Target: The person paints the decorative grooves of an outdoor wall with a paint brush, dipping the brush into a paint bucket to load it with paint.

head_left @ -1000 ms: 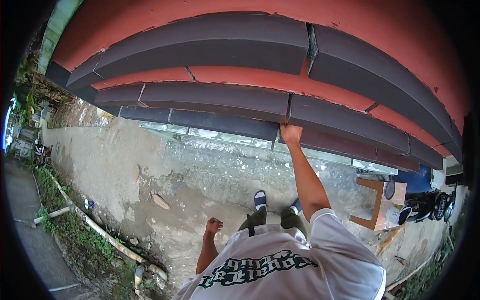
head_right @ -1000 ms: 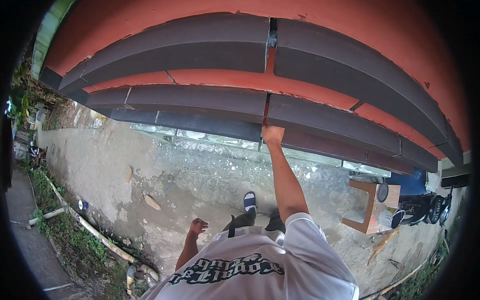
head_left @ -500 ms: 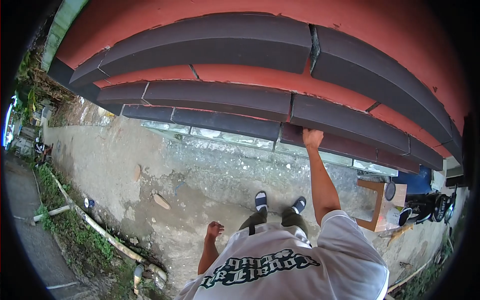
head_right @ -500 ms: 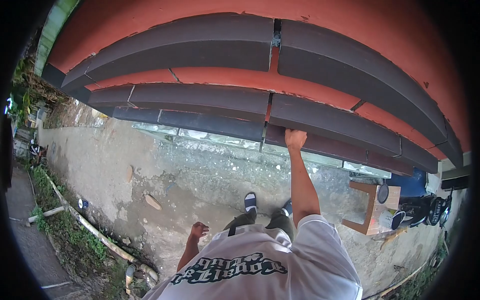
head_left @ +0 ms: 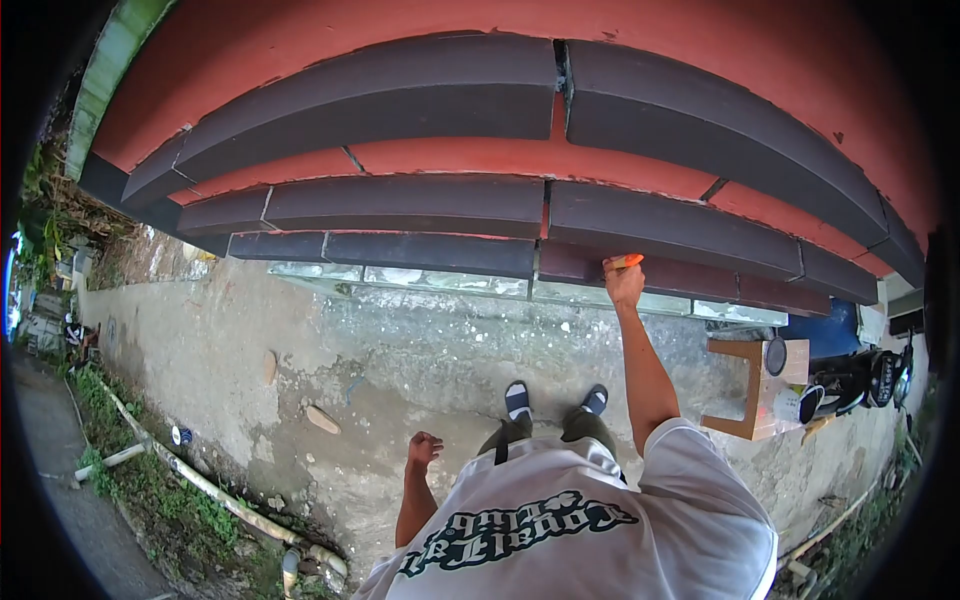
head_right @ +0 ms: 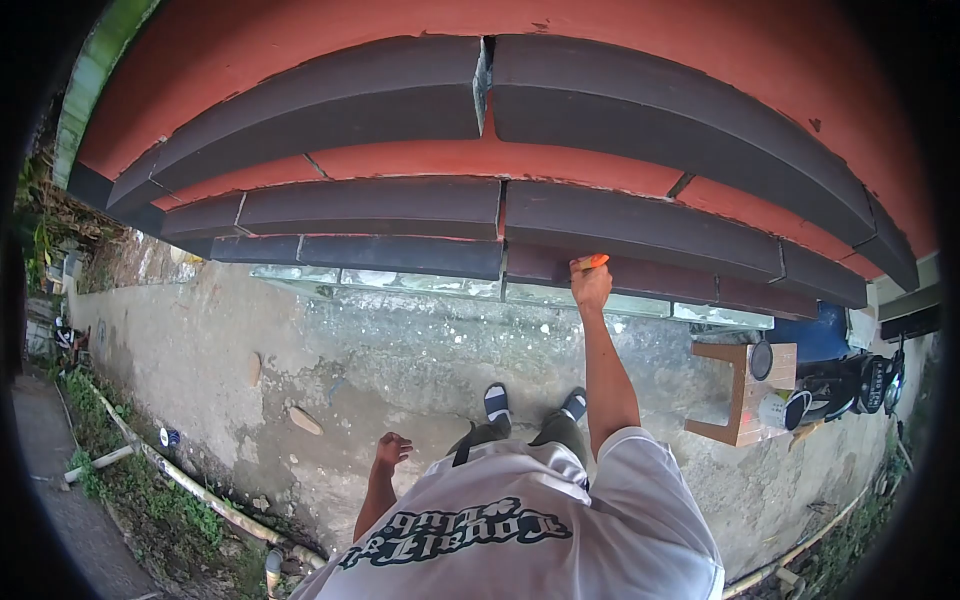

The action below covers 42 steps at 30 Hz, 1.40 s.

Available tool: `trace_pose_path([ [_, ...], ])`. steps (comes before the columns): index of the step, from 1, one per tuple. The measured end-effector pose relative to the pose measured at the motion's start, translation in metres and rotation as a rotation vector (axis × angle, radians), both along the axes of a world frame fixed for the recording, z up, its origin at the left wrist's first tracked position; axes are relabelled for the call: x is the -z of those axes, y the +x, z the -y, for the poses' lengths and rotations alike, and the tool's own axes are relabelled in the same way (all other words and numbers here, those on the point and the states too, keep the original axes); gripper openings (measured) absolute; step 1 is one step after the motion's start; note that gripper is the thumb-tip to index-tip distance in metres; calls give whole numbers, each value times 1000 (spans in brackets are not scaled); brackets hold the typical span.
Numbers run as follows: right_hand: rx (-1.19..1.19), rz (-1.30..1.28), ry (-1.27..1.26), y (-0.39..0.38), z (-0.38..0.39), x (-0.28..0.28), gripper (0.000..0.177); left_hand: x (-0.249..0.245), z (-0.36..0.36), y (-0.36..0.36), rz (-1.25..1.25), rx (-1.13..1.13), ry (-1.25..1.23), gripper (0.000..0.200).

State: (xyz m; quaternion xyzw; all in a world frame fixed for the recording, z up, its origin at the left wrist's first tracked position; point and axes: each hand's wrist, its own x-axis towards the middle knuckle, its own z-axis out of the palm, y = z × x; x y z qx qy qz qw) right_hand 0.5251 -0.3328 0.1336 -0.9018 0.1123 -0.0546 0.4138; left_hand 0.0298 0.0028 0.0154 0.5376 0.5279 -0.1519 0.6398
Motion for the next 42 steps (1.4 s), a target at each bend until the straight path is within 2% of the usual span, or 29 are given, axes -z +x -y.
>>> trace_pose_path([
  [2, 31, 5, -200, -4, 22, -27, 22, -2, 3, 0, -1, -6, 0, 5],
  [5, 23, 60, -449, -3, 28, -34, 23, -4, 13, -1, -10, -34, -5, 4],
  [7, -61, 106, -472, -12, 7, -40, 24, 1, 20, -8, -23, -23, -23, 4],
  [11, -276, 119, -258, -24, -61, -21, 18, 1, 36, -12, -82, 35, -36, 10],
  [15, -188, -21, 39, -26, -88, -23, 19, -4, 51, 0, -83, 13, -26, 7],
  [18, -137, -2, 143, -13, -47, -13, 19, -10, 68, 14, -56, 32, 5, 5],
  [21, -50, -27, 249, -1, 32, -1, 20, -13, 89, 33, -82, 71, -5, 4],
  [25, -14, 71, 143, 14, 144, 0, 20, -9, 115, 52, -61, 143, -11, 6],
  [30, 97, 56, -107, 38, 276, -13, 24, -10, 160, 71, -37, 137, 16, 9],
  [34, 184, 34, -317, 51, 349, -21, 25, -1, 190, 72, -53, 154, 6, 10],
  [37, 141, 59, -520, 57, 338, -25, 24, 1, 209, 68, -70, 136, 1, 10],
  [38, 78, 137, -564, 55, 322, -26, 27, 1, 215, 67, -71, 124, 0, 10],
  [41, -124, 126, -534, 50, 252, -11, 25, 1, 232, 68, -85, 94, 1, 11],
  [42, -186, 136, -450, 45, 230, -9, 23, 0, 235, 70, -84, 92, 4, 11],
])
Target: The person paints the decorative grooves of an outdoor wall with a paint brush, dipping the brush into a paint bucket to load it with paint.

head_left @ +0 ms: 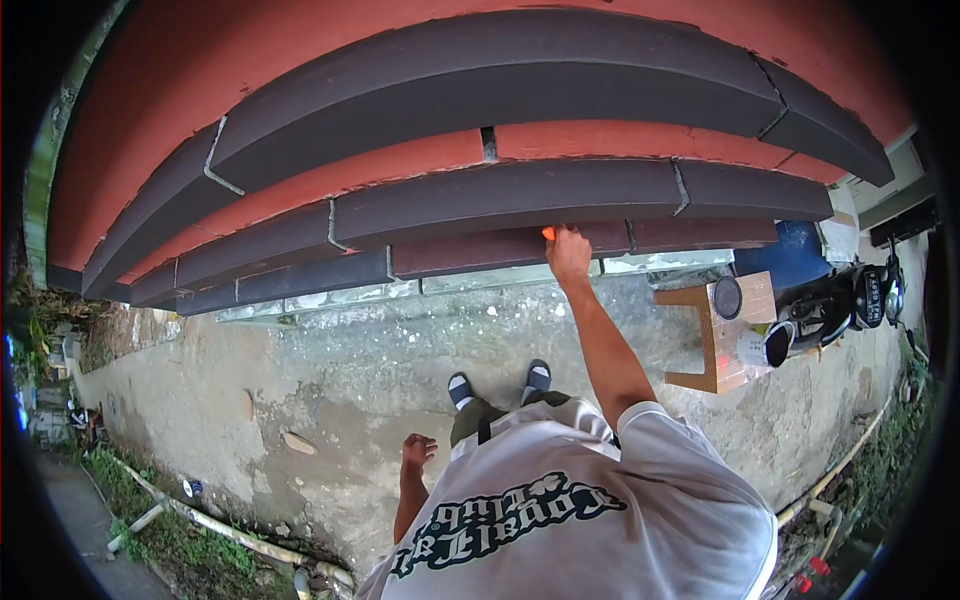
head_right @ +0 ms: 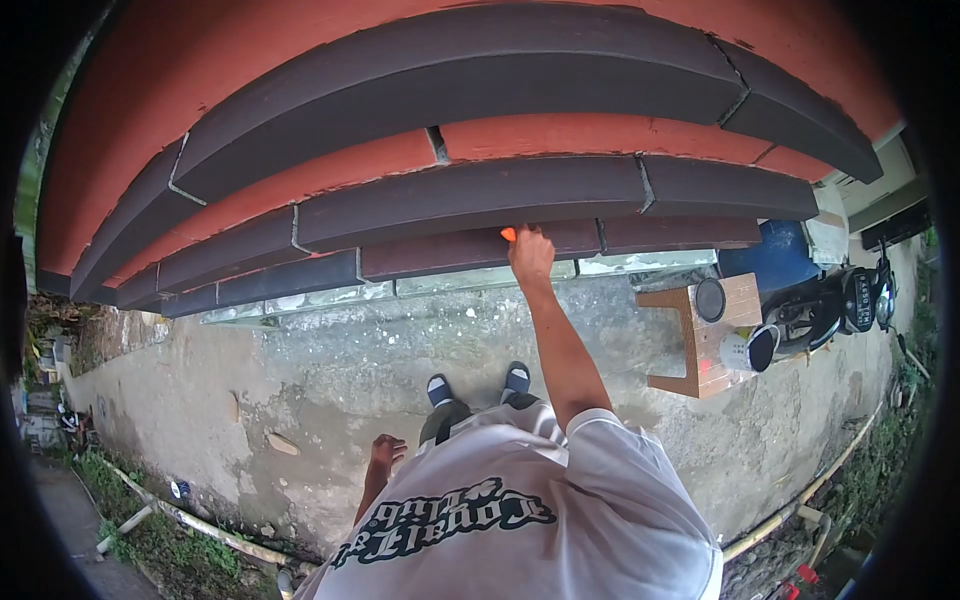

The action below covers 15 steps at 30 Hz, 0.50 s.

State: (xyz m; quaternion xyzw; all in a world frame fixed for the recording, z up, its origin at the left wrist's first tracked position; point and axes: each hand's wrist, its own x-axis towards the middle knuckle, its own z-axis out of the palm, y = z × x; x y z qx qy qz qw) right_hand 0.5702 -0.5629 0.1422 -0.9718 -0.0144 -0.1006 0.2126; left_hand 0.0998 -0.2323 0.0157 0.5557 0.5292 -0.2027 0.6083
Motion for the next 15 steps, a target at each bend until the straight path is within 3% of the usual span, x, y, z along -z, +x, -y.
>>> trace_pose_path([
  [4, -33, -150, 429, -9, -65, -11, 19, -11, 15, 12, 0, 11, 16, 10],
  [8, 26, -187, 663, -5, -32, 8, 21, -23, 22, 21, -8, 10, 37, 11],
  [15, 157, -76, 436, 18, 145, -5, 21, -12, 33, 22, -10, 42, 34, 12],
])
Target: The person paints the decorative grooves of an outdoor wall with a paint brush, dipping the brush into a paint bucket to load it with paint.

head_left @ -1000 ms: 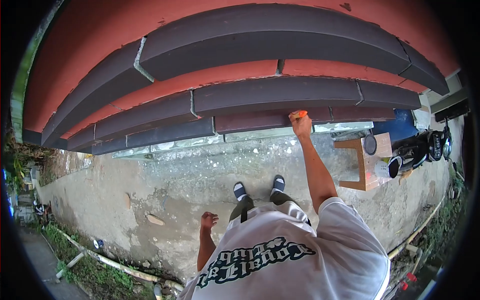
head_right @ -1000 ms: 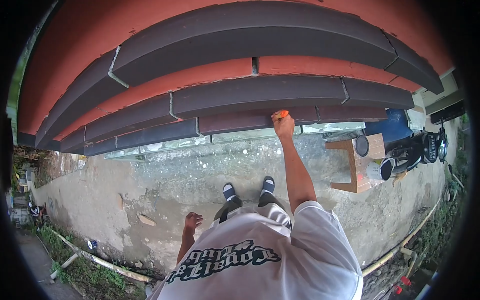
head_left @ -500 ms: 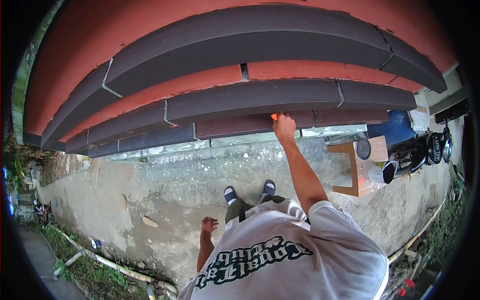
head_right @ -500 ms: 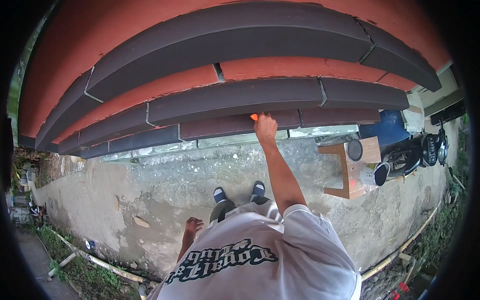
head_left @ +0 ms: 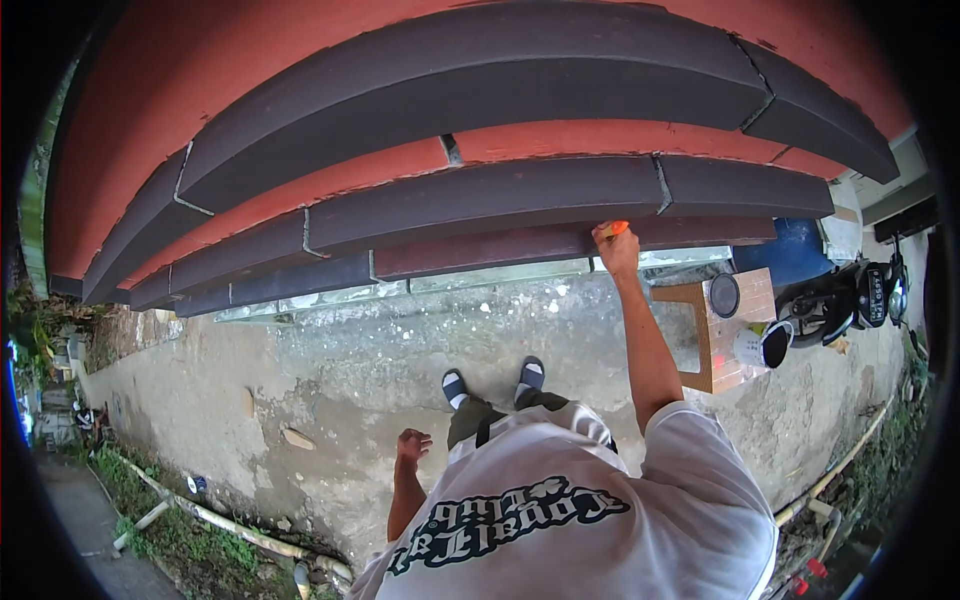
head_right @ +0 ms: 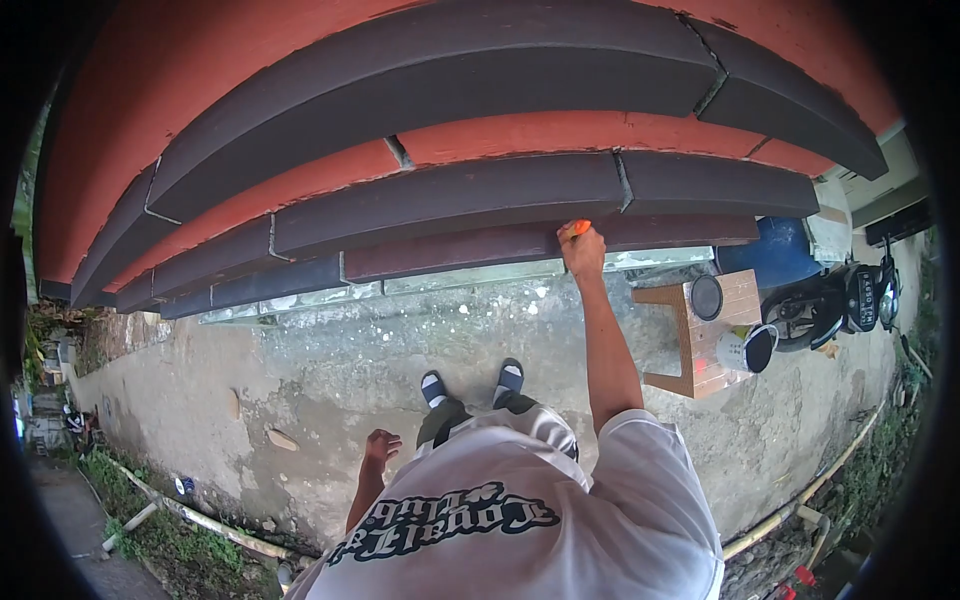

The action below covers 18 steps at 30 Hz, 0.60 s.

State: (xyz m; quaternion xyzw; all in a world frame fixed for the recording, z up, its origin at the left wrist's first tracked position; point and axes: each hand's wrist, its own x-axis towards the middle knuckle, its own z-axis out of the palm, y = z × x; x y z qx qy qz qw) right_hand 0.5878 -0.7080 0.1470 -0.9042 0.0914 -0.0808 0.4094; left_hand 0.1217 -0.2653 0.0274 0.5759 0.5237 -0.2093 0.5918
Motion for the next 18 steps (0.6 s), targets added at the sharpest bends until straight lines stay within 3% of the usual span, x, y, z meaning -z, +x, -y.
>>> trace_pose_path([
  [4, 93, -13, -253, 13, 50, -16, 26, 2, 4, 10, 22, 2, 4, 12],
  [7, 79, -109, -452, 21, 28, -21, 30, 0, 6, 12, 30, 4, 13, 11],
  [11, -95, 26, -416, 18, -51, -6, 17, -4, 2, 13, 33, 16, 29, 9],
  [14, -230, 106, -269, 12, -116, -2, 18, -11, 2, 16, 16, 28, 43, 9],
  [18, -152, 151, -5, 1, -175, -7, 23, -16, 0, 15, -4, 85, 39, 14],
])
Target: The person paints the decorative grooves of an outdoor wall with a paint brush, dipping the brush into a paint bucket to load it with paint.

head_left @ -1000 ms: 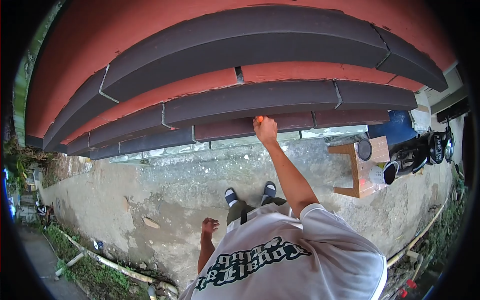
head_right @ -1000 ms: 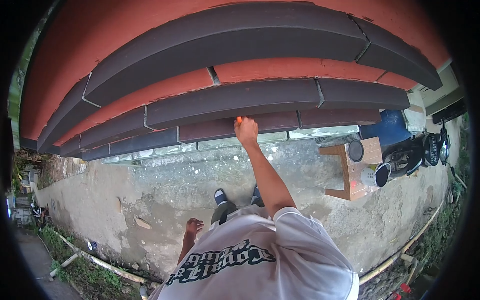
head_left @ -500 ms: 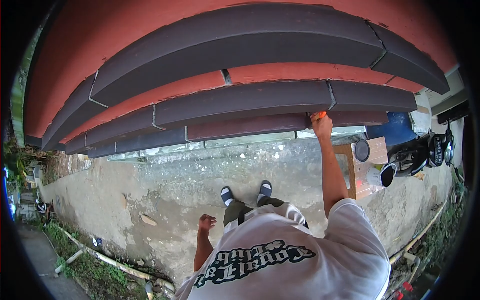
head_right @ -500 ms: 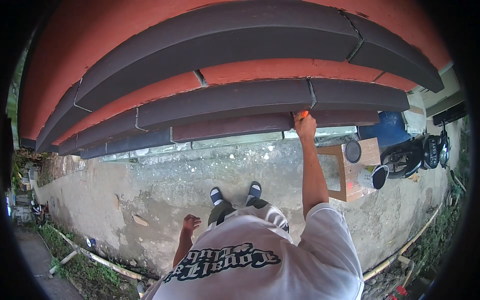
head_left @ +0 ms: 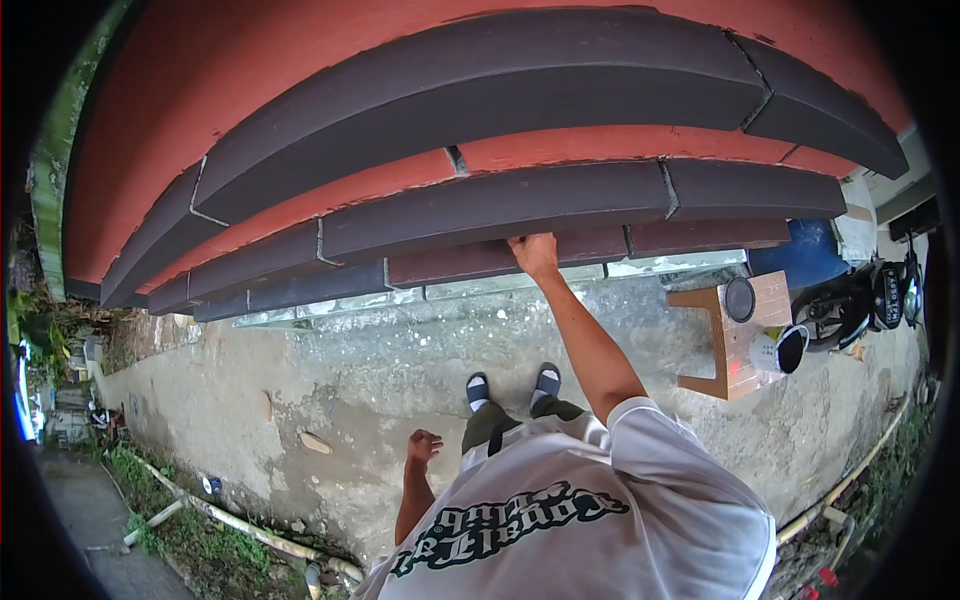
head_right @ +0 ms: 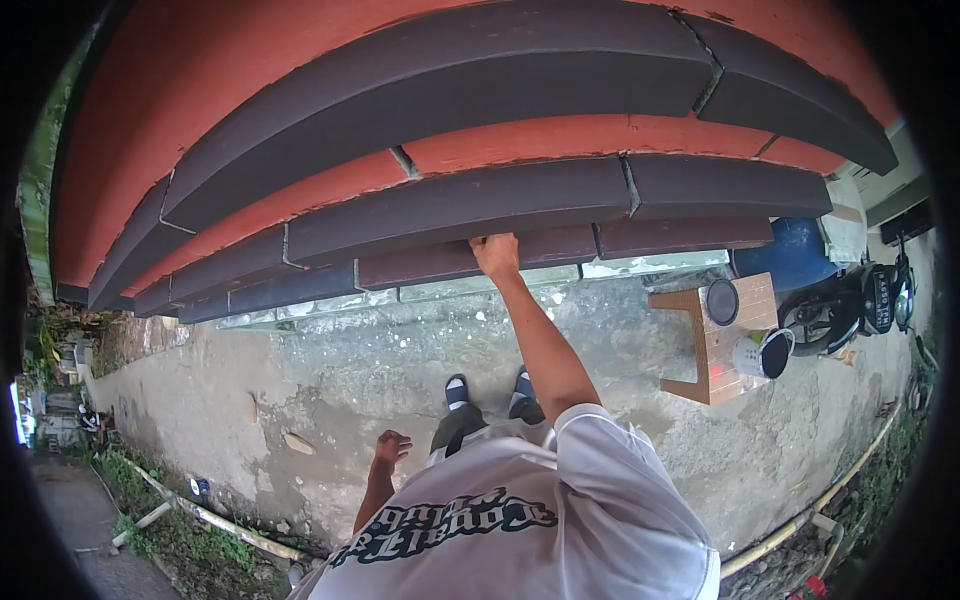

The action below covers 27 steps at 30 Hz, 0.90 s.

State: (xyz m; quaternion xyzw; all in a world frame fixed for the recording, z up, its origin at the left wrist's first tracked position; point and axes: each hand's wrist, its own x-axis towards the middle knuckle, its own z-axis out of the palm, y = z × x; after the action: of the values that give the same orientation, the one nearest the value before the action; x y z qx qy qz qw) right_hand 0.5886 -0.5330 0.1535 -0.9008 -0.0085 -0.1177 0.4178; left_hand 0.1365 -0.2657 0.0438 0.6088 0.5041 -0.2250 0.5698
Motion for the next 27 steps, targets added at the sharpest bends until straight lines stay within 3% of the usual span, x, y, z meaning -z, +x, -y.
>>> trace_pose_path([
  [3, -26, -67, 307, 17, 3, 54, 25, -1, -5, 1, -2, -20, 11, 11],
  [5, -41, -244, 244, 24, 41, 57, 25, -2, -10, 1, 12, -20, 38, 8],
  [6, 7, -121, 277, 28, 61, 61, 25, -5, -11, 0, 12, -24, 33, 9],
  [10, 196, -12, 43, 45, 166, 64, 23, -6, -14, 3, 18, -32, 18, 12],
  [11, 217, -228, -8, 46, 190, 49, 37, -3, -15, 2, 18, -31, 19, 11],
  [12, 244, -96, -38, 37, 203, 26, 38, -1, -16, 3, 9, -34, 13, 11],
  [15, 322, -93, -235, 42, 227, 16, 35, 9, -15, 1, 5, -45, -7, 9],
  [19, 217, -65, -446, 35, 178, 7, 38, 18, -21, -9, 28, -53, -31, 10],
  [21, 127, 35, -447, 32, 136, 19, 36, 18, -22, -11, 28, -70, -43, 9],
  [27, 14, 3, -380, 11, 27, 10, 38, 16, -41, -29, 60, -144, -37, 9],
])
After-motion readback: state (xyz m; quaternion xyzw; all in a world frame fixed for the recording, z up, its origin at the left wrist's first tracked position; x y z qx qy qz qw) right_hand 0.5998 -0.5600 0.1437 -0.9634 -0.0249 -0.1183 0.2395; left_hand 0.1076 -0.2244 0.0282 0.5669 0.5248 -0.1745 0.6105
